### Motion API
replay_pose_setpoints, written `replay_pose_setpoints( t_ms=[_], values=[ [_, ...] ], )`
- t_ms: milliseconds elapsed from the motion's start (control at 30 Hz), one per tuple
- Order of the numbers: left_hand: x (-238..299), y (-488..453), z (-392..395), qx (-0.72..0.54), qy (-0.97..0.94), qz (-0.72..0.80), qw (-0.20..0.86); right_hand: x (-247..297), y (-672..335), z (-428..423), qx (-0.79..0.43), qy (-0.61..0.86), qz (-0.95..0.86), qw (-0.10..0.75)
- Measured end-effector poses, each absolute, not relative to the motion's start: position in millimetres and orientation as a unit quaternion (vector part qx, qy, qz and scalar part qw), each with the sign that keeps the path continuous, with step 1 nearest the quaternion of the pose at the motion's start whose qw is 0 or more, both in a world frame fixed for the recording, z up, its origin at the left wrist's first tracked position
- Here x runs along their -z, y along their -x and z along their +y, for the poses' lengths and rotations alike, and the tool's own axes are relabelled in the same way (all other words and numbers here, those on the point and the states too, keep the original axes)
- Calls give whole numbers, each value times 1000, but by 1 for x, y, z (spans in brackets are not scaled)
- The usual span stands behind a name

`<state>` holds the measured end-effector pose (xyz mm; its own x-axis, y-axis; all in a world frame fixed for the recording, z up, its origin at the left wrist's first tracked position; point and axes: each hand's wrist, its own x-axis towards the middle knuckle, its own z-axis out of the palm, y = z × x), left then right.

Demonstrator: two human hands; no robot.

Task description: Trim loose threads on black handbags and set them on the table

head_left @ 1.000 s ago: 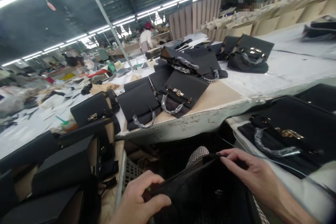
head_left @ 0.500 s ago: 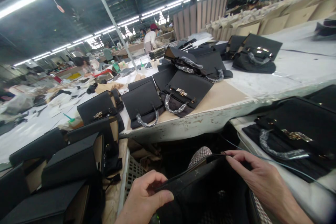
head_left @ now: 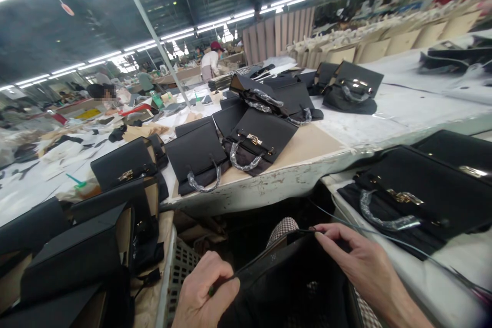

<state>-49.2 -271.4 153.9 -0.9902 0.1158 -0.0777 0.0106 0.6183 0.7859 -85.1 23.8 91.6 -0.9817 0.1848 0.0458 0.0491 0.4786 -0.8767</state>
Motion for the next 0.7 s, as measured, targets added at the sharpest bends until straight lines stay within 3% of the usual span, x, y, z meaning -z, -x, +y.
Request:
replay_pose_setpoints(
  t_ms=[367, 533, 700],
  values=[
    [-172, 82, -256, -341, -143, 911, 184, -92, 81, 25, -527, 73, -844, 60],
    [-176, 87, -246, -274, -193, 929, 155, -92, 79, 25, -537, 82, -837, 60],
    [-177, 90, -239, -302, -190, 923, 145, -94, 79, 24, -538, 75, -838, 59]
  ],
)
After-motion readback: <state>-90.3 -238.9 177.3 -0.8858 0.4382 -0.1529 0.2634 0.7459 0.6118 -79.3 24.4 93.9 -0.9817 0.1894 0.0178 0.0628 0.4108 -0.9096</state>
